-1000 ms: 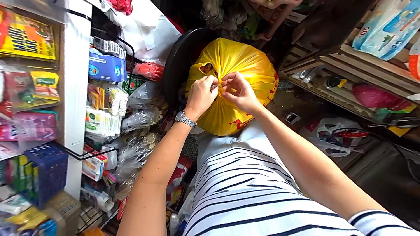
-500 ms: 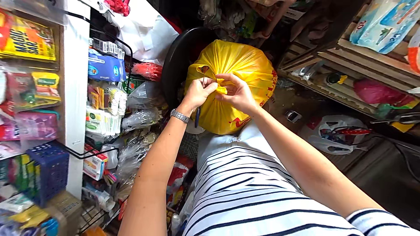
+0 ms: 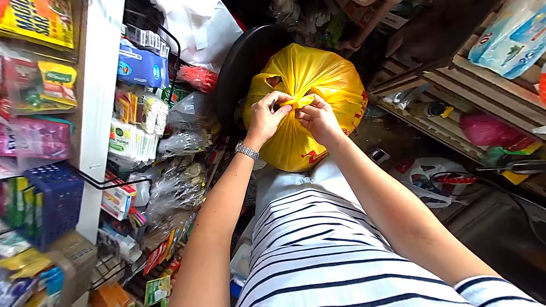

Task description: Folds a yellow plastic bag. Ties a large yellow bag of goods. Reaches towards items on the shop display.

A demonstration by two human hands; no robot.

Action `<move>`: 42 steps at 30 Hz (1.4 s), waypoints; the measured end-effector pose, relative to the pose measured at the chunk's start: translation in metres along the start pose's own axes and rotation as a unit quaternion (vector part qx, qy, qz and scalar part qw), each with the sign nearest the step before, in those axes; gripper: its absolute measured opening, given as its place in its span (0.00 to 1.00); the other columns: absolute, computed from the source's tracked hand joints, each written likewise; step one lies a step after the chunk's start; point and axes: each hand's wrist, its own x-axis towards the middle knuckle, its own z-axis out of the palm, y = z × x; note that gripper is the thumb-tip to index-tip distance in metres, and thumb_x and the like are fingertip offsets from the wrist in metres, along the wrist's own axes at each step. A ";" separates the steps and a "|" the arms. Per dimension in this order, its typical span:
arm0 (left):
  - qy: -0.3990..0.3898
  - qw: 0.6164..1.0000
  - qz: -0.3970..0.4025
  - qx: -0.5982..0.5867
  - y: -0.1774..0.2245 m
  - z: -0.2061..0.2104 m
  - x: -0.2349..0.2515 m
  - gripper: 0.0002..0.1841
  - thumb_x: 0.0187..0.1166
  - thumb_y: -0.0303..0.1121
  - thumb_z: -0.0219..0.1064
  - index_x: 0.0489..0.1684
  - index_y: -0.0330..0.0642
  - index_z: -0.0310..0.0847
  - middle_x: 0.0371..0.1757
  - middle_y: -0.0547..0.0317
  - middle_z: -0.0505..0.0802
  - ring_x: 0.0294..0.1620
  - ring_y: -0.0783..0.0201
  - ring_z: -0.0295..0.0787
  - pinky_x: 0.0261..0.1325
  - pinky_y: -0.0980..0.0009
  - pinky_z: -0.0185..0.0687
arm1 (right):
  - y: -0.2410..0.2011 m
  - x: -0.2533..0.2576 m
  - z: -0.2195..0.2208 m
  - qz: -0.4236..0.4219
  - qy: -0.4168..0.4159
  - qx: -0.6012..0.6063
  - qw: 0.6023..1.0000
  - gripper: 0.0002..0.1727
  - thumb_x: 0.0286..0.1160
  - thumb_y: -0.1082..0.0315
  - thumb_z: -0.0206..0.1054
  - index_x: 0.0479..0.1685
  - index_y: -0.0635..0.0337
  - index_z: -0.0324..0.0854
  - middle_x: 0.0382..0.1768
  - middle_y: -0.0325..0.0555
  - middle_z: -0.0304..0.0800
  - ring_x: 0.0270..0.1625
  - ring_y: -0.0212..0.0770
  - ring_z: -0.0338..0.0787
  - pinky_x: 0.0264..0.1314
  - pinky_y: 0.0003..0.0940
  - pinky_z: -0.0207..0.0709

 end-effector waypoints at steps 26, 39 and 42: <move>-0.004 0.998 0.007 0.064 0.030 0.005 0.005 0.06 0.79 0.30 0.71 0.42 0.39 0.93 0.34 0.60 0.94 0.31 0.75 0.84 0.41 0.75 0.79 | 0.002 -0.006 0.009 -0.342 0.086 -0.353 0.867 0.13 0.67 0.72 0.72 0.48 0.64 0.80 0.38 0.45 0.93 0.30 0.32 0.92 0.34 0.29 0.88; 0.062 0.979 0.168 0.098 0.013 0.000 0.005 0.06 0.76 0.27 0.73 0.46 0.42 0.92 0.49 0.52 0.88 0.43 0.64 0.85 0.43 0.70 0.83 | -0.014 -0.006 0.002 -0.154 0.010 -0.101 0.983 0.27 0.64 0.82 0.71 0.60 0.58 0.64 0.33 0.46 0.92 0.31 0.42 0.95 0.41 0.37 0.93; 0.043 0.955 0.225 0.191 0.016 -0.003 -0.003 0.06 0.76 0.27 0.73 0.43 0.44 0.94 0.46 0.53 0.94 0.46 0.60 0.93 0.48 0.63 0.89 | -0.017 -0.007 0.001 -0.165 0.010 -0.148 0.975 0.26 0.63 0.78 0.72 0.60 0.58 0.65 0.33 0.45 0.93 0.32 0.39 0.95 0.41 0.35 0.90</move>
